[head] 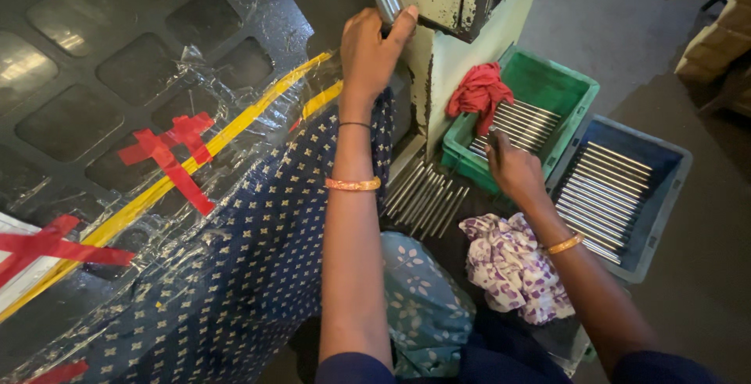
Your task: The person sits on the floor and repeatedly picks up metal rods, inserts them into a machine, and wipes them with a cloth. The rods are then placed into a green crate.
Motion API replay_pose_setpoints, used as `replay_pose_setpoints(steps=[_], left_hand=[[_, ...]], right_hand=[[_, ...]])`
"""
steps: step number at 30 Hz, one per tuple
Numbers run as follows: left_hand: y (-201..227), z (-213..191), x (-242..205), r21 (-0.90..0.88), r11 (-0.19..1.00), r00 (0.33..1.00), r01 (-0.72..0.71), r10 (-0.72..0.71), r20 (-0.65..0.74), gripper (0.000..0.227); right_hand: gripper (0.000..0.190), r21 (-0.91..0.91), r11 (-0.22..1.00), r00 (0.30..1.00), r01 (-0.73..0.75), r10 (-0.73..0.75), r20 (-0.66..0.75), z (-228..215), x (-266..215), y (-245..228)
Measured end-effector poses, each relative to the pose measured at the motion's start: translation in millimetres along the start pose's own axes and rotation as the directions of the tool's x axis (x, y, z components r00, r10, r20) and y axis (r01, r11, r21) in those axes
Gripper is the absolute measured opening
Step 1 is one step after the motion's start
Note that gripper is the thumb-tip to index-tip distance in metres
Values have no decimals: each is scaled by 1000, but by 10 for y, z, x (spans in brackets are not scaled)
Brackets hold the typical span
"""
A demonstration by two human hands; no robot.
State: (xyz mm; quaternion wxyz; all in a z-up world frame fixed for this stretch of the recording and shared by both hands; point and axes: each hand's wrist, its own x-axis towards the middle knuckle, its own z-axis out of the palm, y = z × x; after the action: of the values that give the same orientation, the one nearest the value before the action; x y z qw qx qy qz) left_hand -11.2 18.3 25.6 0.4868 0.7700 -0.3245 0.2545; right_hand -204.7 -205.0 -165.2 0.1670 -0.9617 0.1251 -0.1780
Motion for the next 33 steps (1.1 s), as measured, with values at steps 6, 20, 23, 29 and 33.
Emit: replay_pose_setpoints(steps=[6,20,23,29,33], left_hand=[[-4,17,4,29,999,1000,19,-19,5,52],[-1,51,-11,67,997,997,-48,51,-49,49],[30,39,-28,60,997,998,-39,42,-53,49],[62,35,-30,54,997,996,-63,66,-58,47],[53,43,-43,48,996,996,-71,74,-52,47]], right_hand=[[35,44,999,999,33,-31,-30,-14,-21,1],[38,-11,999,998,38,-39,-58,74,-5,91],[39,-16,999,998,30,-31,-52,66,-17,79],[39,-16,1000,1000,5,-5,-13,34,-3,72],[37,-5,1000,1000,1,-1,-11,27,-15,66]])
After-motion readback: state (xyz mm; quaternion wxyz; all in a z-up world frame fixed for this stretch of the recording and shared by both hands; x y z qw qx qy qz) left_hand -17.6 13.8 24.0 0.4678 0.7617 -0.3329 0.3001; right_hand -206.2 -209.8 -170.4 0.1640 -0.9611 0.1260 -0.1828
